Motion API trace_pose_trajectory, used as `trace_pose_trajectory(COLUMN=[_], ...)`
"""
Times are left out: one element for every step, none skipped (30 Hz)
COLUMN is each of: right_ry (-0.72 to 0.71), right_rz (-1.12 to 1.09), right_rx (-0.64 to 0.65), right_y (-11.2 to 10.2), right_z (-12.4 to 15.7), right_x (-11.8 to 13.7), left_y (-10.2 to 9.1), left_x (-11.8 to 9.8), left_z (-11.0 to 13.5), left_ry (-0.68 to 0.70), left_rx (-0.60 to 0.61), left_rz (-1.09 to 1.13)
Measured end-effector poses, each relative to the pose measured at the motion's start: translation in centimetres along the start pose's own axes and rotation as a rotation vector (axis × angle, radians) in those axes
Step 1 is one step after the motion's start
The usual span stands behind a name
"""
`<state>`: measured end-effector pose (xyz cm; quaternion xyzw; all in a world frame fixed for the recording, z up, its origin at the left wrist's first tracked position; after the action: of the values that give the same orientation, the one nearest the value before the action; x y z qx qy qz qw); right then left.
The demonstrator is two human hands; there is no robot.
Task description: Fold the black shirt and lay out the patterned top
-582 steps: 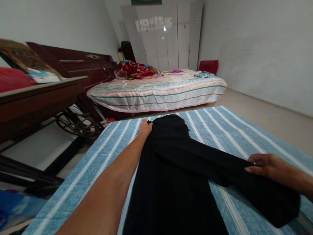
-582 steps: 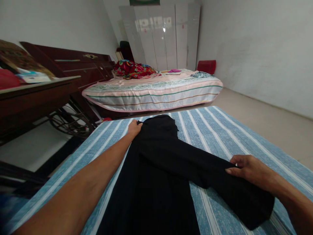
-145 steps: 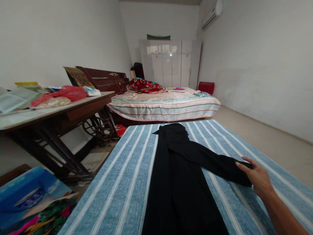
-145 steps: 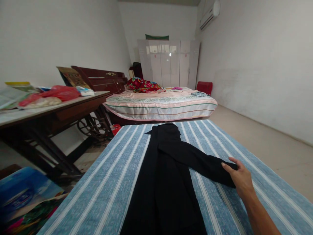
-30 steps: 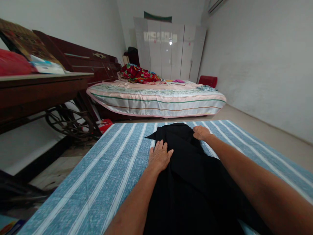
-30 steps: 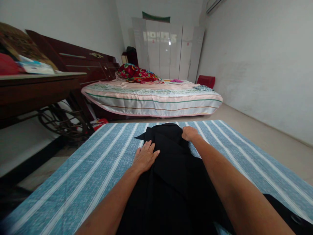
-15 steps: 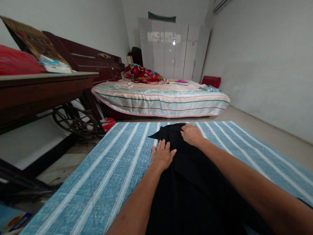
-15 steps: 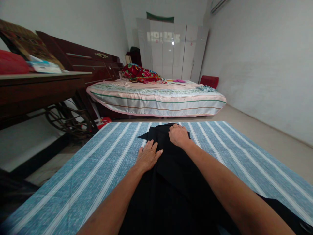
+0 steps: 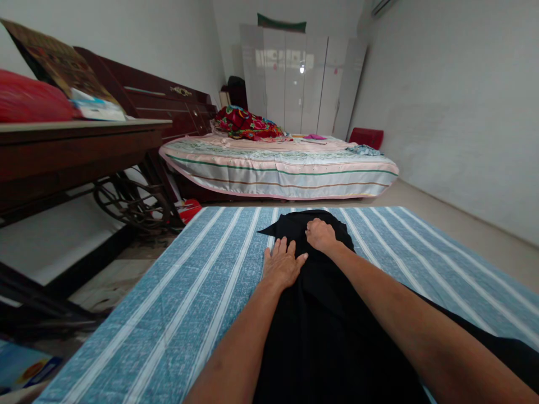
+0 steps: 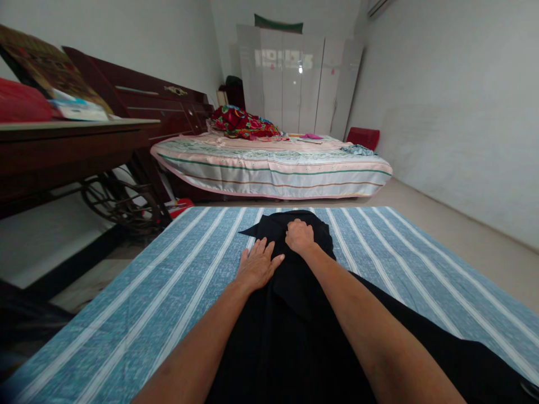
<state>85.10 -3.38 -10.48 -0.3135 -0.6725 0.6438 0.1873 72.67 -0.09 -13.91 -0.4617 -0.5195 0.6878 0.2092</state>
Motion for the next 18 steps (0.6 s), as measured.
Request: trace_pose_trajectory(right_ry=[0.0, -0.002, -0.005, -0.012, -0.021, -0.031, -0.042, -0.049, -0.055, -0.052, -0.039, -0.03, -0.02, 0.01, 0.037, 0.087, 0.145, 0.213], right_rz=[-0.006, -0.011, -0.016, -0.021, -0.026, -0.03, -0.035, -0.038, -0.041, -0.044, -0.042, -0.043, -0.046, -0.033, -0.022, -0.014, -0.001, 0.011], right_rx=[-0.015, -0.033, -0.053, -0.073, -0.089, -0.102, -0.11, -0.113, -0.111, -0.107, -0.104, -0.102, -0.108, -0.113, -0.122, -0.138, -0.143, -0.145], right_y=[-0.5, -1.1, -1.7, -2.4, -3.1, -3.6, -4.0, -4.3, -4.3, -4.2, -3.9, -3.5, -3.0, -2.3, -1.6, -0.8, 0.2, 1.3], right_z=[0.3, 0.7, 1.2, 2.0, 2.9, 3.9, 5.2, 6.7, 8.3, 10.0, 11.8, 13.8, 15.8, 17.9, 20.1, 22.3, 24.6, 26.9], right_x=[-0.1, -0.3, -0.6, -1.0, -1.6, -2.3, -3.1, -4.1, -5.3, -6.6, -8.2, -9.9, -11.6, -13.7, -15.8, -18.2, -20.7, -23.3], left_y=[0.0, 0.0, 0.0, -0.1, -0.1, -0.2, -0.3, -0.4, -0.4, -0.4, -0.4, -0.4, -0.3, -0.3, -0.4, -0.4, -0.5, -0.7], left_x=[0.0, 0.0, 0.0, 0.1, 0.1, 0.2, 0.3, 0.3, 0.3, 0.4, 0.4, 0.4, 0.3, 0.3, 0.3, 0.3, 0.2, 0.2], left_z=[0.0, 0.0, 0.0, 0.0, -0.1, -0.2, -0.2, -0.3, -0.4, -0.4, -0.4, -0.5, -0.5, -0.5, -0.5, -0.5, -0.5, -0.6], left_ry=[0.0, -0.001, -0.002, -0.002, -0.002, 0.001, 0.004, 0.008, 0.012, 0.016, 0.017, 0.017, 0.016, 0.015, 0.014, 0.012, 0.01, 0.009], left_rx=[0.001, 0.004, 0.004, 0.002, -0.003, -0.01, -0.02, -0.03, -0.038, -0.043, -0.047, -0.051, -0.053, -0.055, -0.054, -0.052, -0.048, -0.045], left_rz=[0.0, 0.001, 0.004, 0.006, 0.008, 0.007, 0.005, 0.001, -0.002, -0.006, -0.01, -0.013, -0.016, -0.02, -0.023, -0.025, -0.026, -0.027])
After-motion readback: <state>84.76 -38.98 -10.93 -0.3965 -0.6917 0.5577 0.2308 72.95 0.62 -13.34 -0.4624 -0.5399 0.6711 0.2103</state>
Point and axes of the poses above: each hand's wrist, its own z-axis away from the middle knuckle, its own y-axis out of the palm, x = y × z, the point moved 10 cm from there along -z, towards the middle knuckle, and after that the axes turned 13 degrees about z, right-handed, at the moved point
